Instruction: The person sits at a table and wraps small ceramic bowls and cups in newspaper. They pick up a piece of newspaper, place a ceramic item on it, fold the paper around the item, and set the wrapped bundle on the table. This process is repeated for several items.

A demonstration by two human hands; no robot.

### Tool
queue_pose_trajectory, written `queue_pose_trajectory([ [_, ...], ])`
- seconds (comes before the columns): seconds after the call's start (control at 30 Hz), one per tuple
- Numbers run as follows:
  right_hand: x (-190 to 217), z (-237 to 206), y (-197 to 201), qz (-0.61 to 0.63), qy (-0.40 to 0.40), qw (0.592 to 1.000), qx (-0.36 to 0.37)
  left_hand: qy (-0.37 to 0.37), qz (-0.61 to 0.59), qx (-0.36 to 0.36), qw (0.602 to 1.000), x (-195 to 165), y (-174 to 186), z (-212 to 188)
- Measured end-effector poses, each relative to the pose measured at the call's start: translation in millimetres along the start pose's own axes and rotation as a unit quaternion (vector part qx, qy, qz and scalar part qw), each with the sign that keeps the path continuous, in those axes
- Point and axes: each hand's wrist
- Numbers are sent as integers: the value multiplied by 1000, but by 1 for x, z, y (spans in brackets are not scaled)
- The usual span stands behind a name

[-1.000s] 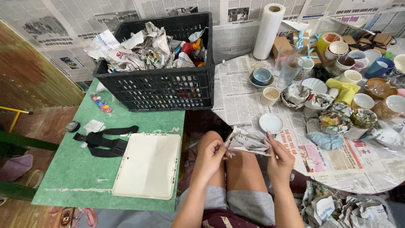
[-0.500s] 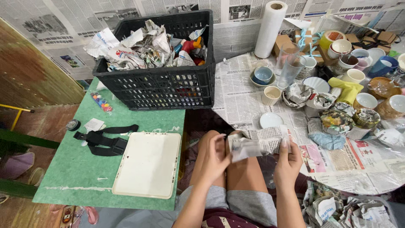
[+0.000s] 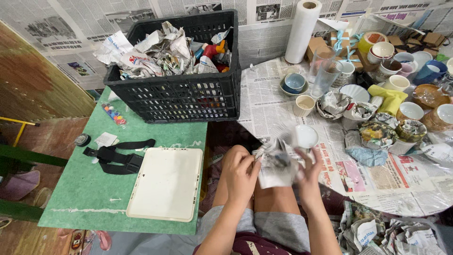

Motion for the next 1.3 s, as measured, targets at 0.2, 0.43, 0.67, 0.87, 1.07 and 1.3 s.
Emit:
queue_pose_trajectory([
  [0.2, -18, -15, 0, -19, -134, 987, -84, 199, -207, 88, 954, 18, -10, 2],
  [0.43, -35, -14, 24, 251, -132, 957, -61, 327, -574, 51, 749, 63, -22, -13],
  [0.67, -31, -10, 23, 86, -163, 969, -166, 349, -512, 39, 784, 98, -30, -6],
  [0.87, -32, -12, 7, -16, -34, 982, -183, 240, -428, -80, 868, 57, -45, -22],
  [1.07, -29, -19, -16, -163, 68, 980, -97, 174, -432, 129, 876, 25, -47, -26],
  [1.3, -43, -20, -3, -74, 75, 994, -35, 282, -452, 152, 833, 60, -45, -24],
])
Point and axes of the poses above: each hand's wrist, its own z-axis towards the middle knuckle, its own y-axis out of the back of the hand, x = y × z, and after that the axes turned 9 degrees about x, right-handed
